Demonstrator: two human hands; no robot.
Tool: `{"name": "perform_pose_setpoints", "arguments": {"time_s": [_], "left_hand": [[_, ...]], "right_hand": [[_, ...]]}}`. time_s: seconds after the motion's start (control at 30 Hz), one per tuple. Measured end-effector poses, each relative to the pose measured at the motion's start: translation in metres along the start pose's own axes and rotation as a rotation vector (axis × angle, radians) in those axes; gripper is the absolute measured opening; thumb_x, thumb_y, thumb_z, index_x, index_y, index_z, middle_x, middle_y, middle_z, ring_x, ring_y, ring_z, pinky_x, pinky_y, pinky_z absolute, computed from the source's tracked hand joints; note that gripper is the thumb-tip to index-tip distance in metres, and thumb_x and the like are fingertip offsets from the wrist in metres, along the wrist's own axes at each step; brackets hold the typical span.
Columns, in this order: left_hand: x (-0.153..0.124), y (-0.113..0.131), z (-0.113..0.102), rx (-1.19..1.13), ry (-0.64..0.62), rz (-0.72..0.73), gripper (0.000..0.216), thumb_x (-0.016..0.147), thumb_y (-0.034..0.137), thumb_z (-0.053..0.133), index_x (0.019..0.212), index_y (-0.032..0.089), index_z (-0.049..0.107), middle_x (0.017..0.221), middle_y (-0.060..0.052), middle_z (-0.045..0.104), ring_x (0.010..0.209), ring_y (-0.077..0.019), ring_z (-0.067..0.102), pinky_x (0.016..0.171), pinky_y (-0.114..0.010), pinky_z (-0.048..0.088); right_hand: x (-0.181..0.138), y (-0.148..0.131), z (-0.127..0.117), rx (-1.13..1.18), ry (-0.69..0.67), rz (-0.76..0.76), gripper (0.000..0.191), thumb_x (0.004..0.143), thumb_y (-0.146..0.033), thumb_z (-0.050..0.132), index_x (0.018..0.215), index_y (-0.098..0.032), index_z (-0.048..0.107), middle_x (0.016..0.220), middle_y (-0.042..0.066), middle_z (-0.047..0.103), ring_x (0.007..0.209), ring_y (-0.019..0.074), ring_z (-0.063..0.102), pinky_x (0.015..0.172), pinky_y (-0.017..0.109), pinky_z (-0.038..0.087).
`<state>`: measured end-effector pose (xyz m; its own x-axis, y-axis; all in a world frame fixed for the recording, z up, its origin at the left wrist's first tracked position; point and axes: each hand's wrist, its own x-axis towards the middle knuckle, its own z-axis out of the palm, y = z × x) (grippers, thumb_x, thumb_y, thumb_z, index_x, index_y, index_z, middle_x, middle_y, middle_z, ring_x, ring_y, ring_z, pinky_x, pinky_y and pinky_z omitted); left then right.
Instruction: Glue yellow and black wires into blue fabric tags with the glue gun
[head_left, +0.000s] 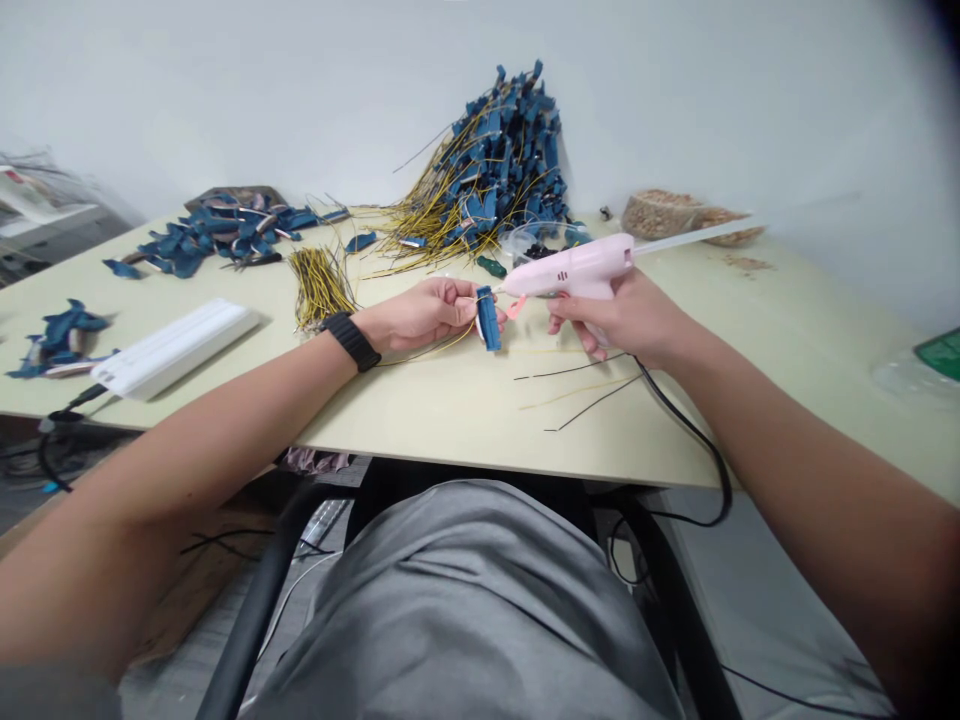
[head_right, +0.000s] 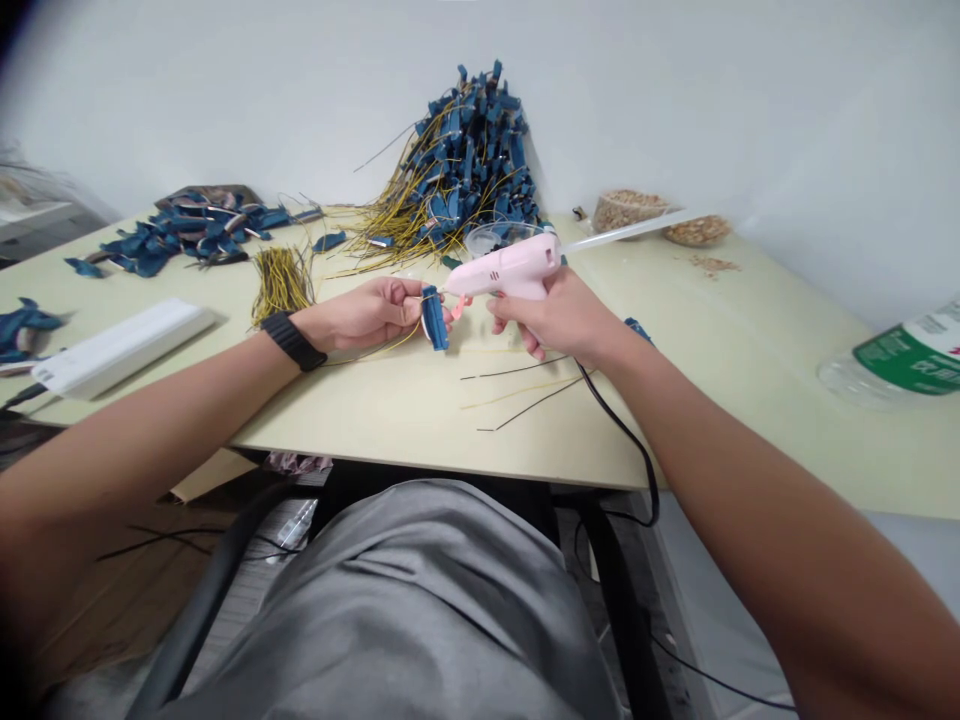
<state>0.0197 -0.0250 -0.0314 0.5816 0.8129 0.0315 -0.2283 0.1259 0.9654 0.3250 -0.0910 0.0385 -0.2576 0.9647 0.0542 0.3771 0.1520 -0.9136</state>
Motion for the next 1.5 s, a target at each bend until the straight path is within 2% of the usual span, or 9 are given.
{"name": "perform_pose_setpoints", "arguments": {"time_s": [0.23,0.37,0.47,0.63,0.83,1.07,1.23,1.37,1.5], "left_hand": [[0.001,0.002,-0.002,-0.013,-0.069,0.003,0.018,0.103,0.006,0.108,0.099,0.009,0.091,0.103,-0.013,0.092,0.095,-0.0201,0.087,0.096,-0.032,0.066],[0.0,0.003,-0.001,-0.018,-0.1,0.007,0.014,0.1,0.0,0.105,0.103,0.008,0.094,0.102,-0.012,0.093,0.094,-0.0178,0.088,0.097,-0.028,0.067],[0.0,0.004,0.0,-0.004,-0.092,0.009,0.012,0.101,-0.002,0.101,0.103,0.007,0.094,0.102,-0.012,0.094,0.095,-0.018,0.089,0.097,-0.027,0.068],[0.001,0.003,0.002,0.04,-0.048,0.009,0.016,0.102,-0.002,0.099,0.098,0.01,0.091,0.104,-0.015,0.095,0.097,-0.0227,0.091,0.11,-0.037,0.071],[0.001,0.004,0.005,0.045,-0.045,0.011,0.018,0.103,-0.001,0.099,0.094,0.011,0.089,0.076,-0.006,0.083,0.08,-0.0211,0.086,0.106,-0.035,0.071],[0.0,0.006,0.008,0.049,-0.054,0.022,0.019,0.105,0.007,0.104,0.093,0.011,0.089,0.094,-0.013,0.092,0.095,-0.0234,0.091,0.102,-0.032,0.073],[0.001,0.004,0.005,0.035,-0.056,0.025,0.021,0.104,0.011,0.108,0.094,0.012,0.09,0.086,-0.011,0.088,0.092,-0.023,0.091,0.101,-0.032,0.075],[0.001,0.003,0.003,0.051,-0.072,0.025,0.019,0.103,0.016,0.111,0.101,0.012,0.093,0.099,-0.015,0.095,0.101,-0.0263,0.094,0.1,-0.032,0.076],[0.0,0.004,0.003,0.062,-0.079,0.038,0.015,0.103,0.012,0.108,0.099,0.011,0.093,0.091,-0.013,0.092,0.097,-0.0254,0.093,0.102,-0.032,0.076]], "right_hand": [[-0.001,-0.003,0.003,-0.025,0.038,0.025,0.013,0.107,-0.007,0.086,0.105,-0.02,0.087,0.083,0.003,0.086,0.045,0.0118,0.056,0.037,0.028,0.048],[-0.005,-0.009,0.006,-0.017,0.044,0.051,0.019,0.113,-0.002,0.079,0.104,-0.018,0.084,0.082,0.002,0.084,0.044,0.0109,0.055,0.036,0.028,0.047],[-0.003,-0.006,0.005,-0.003,0.045,0.035,0.018,0.11,-0.001,0.085,0.107,-0.019,0.085,0.079,0.0,0.083,0.043,0.0104,0.054,0.036,0.026,0.047],[0.005,0.005,0.0,-0.014,0.026,-0.011,0.017,0.108,-0.007,0.088,0.099,-0.022,0.083,0.081,0.002,0.084,0.045,0.0111,0.056,0.037,0.026,0.049],[0.005,0.009,-0.003,-0.027,0.008,-0.048,0.018,0.1,-0.021,0.1,0.102,-0.023,0.082,0.081,0.005,0.085,0.048,0.0131,0.055,0.035,0.027,0.045],[0.005,0.009,-0.003,-0.007,-0.022,-0.061,0.014,0.1,-0.022,0.094,0.106,-0.023,0.082,0.077,0.004,0.082,0.047,0.0143,0.054,0.035,0.027,0.044],[0.005,0.009,-0.003,-0.021,-0.016,-0.045,0.016,0.101,-0.023,0.096,0.108,-0.023,0.082,0.08,0.005,0.083,0.047,0.0141,0.054,0.036,0.028,0.044],[0.004,0.008,-0.003,-0.022,-0.014,-0.045,0.017,0.101,-0.024,0.097,0.109,-0.023,0.082,0.078,0.004,0.082,0.048,0.0146,0.054,0.038,0.028,0.045],[0.003,0.008,-0.004,-0.026,-0.004,-0.045,0.02,0.098,-0.027,0.101,0.102,-0.025,0.081,0.076,0.003,0.081,0.048,0.0147,0.053,0.037,0.029,0.044]]}}
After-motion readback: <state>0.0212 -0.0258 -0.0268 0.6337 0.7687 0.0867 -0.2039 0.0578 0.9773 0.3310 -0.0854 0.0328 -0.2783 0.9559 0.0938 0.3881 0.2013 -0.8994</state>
